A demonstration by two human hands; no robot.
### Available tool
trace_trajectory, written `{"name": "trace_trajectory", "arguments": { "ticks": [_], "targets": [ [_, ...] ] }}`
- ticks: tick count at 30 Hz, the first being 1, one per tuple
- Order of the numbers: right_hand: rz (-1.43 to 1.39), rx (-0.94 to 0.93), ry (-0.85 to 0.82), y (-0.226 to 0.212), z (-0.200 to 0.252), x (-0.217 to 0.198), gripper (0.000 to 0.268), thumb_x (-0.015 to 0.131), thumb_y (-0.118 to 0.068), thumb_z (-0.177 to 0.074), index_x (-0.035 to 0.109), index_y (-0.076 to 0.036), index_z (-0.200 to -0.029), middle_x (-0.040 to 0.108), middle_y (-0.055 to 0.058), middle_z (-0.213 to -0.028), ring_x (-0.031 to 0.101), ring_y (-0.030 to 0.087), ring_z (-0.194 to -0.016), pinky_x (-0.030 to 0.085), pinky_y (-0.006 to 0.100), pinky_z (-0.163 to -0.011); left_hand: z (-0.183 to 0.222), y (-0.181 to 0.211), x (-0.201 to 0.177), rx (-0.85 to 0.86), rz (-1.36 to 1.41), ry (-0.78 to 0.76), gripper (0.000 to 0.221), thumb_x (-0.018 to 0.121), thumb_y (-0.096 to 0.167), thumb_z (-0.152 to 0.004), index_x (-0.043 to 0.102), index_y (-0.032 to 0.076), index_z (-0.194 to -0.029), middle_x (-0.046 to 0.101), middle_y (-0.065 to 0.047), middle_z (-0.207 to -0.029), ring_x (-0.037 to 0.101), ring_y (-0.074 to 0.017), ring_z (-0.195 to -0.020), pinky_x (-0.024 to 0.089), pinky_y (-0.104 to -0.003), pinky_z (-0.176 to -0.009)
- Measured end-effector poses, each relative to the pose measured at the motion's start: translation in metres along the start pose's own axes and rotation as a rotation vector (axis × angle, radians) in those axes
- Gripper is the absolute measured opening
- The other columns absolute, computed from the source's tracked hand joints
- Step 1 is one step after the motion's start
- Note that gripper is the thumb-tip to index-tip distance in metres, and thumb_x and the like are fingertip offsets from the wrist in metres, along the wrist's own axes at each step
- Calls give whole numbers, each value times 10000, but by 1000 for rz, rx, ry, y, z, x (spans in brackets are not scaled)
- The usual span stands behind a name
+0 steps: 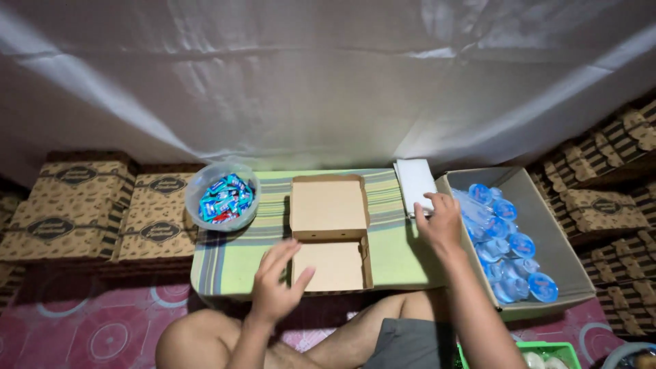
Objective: Assembling a cardboard snack box and filling it with a paper liner, a small packet, a cup of water, and a wrapped bun.
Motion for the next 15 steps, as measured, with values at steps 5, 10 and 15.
{"name": "trace_trajectory", "arguments": {
  "ticks": [5,10,15],
  "targets": [
    [178,113,-315,11,1,15,625,779,-568,-821,724,-54,-1173,676,149,-1141,604,310,-1043,477,450,-959,64,-22,8,-88,74,127,480,707,287,-821,671,-41,-1169,653,-204,-1245,642,-344,-1161,540,-456,-1019],
    [112,194,-281,13,6,29,303,689,-290,-895,768,-43,-1052,676,115,-1131,585,306,-1070,479,437,-961,95,-45,12,-118,112,200,424,618,231,-845,640,-34,-1175,641,-194,-1241,622,-331,-1177,520,-445,-1057],
    [-16,379,-312,14,-2,21,249,663,-177,-900,790,15,-996,709,161,-1154,636,322,-1055,522,423,-956,101,-54,26,-111,139,185,404,598,241,-856,642,-23,-1158,650,-194,-1221,626,-326,-1183,532,-454,-1063]
  ]
}}
Point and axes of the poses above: each hand's wrist, its own z-axis away from the middle knuckle, its own x-axis out of the palm, y = z × x, the point moved 3 cm from there along -z, towards the middle knuckle
